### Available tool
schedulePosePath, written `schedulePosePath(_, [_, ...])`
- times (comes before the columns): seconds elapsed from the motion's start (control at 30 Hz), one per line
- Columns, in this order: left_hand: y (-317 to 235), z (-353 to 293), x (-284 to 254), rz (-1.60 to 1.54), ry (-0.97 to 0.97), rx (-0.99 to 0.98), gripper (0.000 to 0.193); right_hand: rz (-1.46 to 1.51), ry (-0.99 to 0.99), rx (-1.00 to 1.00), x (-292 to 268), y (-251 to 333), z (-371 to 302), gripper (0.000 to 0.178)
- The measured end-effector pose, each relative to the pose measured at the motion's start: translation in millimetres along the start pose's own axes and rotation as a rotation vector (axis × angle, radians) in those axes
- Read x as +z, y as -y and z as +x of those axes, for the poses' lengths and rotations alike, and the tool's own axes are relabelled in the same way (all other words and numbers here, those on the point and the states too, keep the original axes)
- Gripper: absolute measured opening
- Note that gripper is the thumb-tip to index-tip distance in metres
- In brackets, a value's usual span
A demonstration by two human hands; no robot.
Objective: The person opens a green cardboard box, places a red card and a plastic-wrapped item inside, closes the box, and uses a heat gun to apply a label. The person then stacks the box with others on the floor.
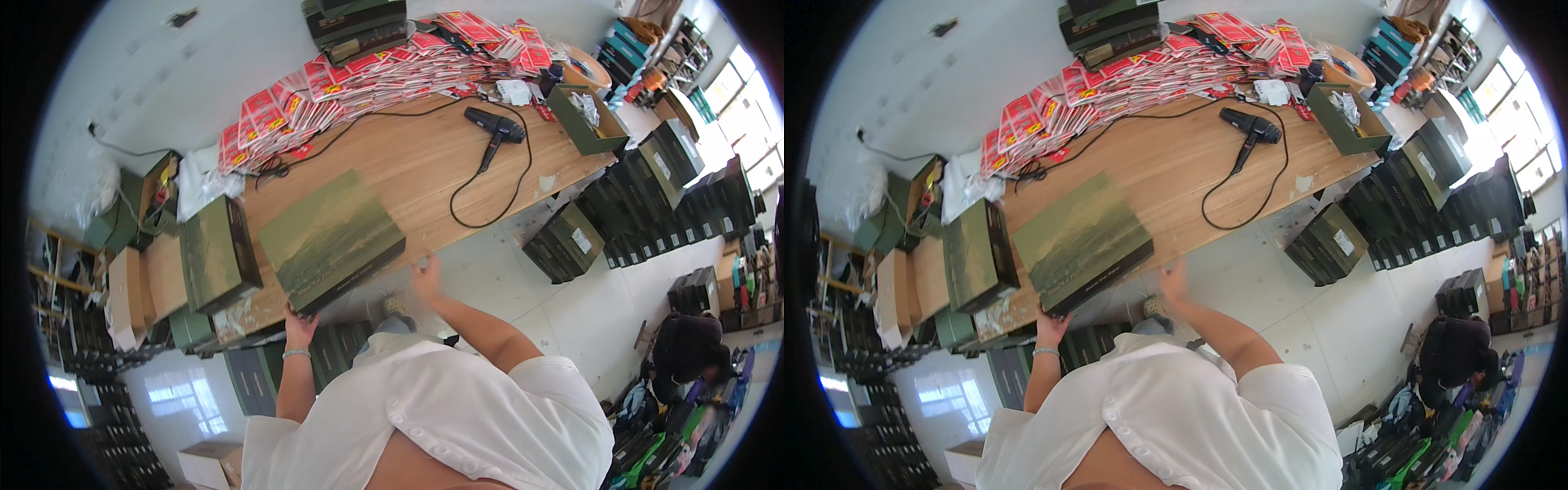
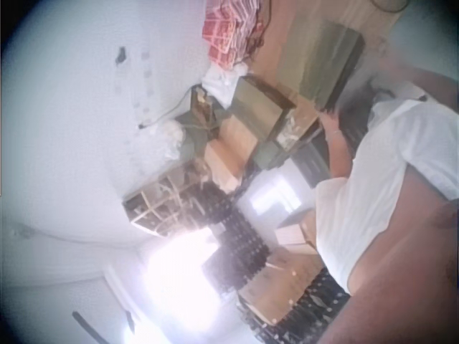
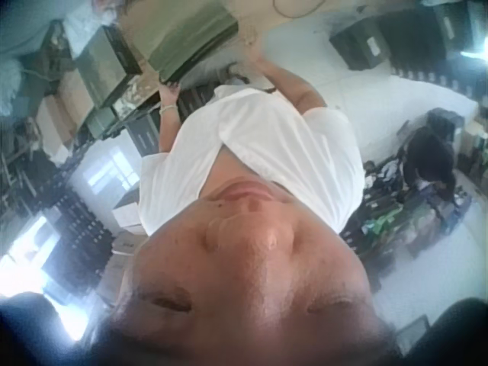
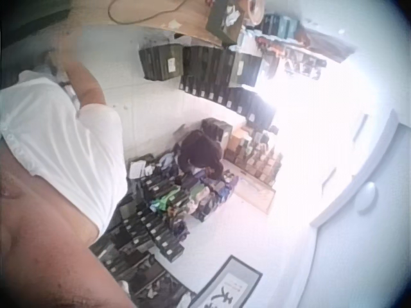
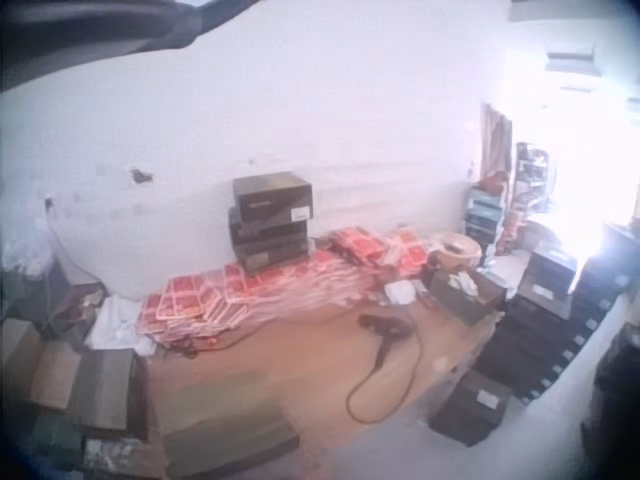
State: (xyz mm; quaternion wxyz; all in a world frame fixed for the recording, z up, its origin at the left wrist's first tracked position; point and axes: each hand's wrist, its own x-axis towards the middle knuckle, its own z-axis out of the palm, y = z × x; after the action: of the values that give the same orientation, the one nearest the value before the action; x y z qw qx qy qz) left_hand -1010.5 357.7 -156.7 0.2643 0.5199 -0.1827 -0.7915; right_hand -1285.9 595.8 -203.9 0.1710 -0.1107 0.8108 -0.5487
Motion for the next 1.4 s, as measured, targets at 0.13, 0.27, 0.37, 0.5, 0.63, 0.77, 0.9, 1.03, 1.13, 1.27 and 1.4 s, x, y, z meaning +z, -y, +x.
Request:
schedulePosePath(0.13, [-31,54,3,-0.020,-0.083,-0.069,0.059,-0.551,-0.158,-0.011,-46,3,75,0.068])
schedulePosePath(0.27, [-51,88,-3,0.282,-0.172,-0.021,0.053,-0.972,0.027,0.129,-62,52,119,0.064])
schedulePosePath(0.37, [-61,93,25,0.458,-0.336,0.183,0.051,-1.056,0.089,0.118,-67,49,145,0.057])
schedulePosePath(0.5, [-71,95,55,0.728,-0.427,0.620,0.050,-0.986,0.018,-0.156,-76,-7,187,0.060])
schedulePosePath(0.63, [-71,109,72,1.078,-0.621,0.759,0.043,-1.024,0.036,-0.359,-108,-1,237,0.061])
schedulePosePath(0.77, [-60,84,132,1.476,-0.943,0.439,0.053,-1.184,0.102,-0.215,-156,-6,300,0.060])
schedulePosePath(0.9, [-50,82,137,1.482,-1.033,0.371,0.056,-1.245,-0.014,0.082,-231,-28,384,0.061])
schedulePosePath(1.03, [-52,87,136,1.508,-1.002,0.365,0.061,-1.210,0.014,0.046,-331,-83,475,0.069])
schedulePosePath(1.13, [-58,107,136,1.497,-0.947,0.494,0.064,-1.273,-0.037,0.026,-378,-99,524,0.071])
schedulePosePath(1.27, [-45,87,138,1.539,-0.973,0.314,0.066,-1.421,0.064,0.347,-378,-25,545,0.070])
schedulePosePath(1.4, [-50,93,130,1.503,-0.878,0.492,0.067,-1.412,-0.187,0.201,-337,-28,537,0.071])
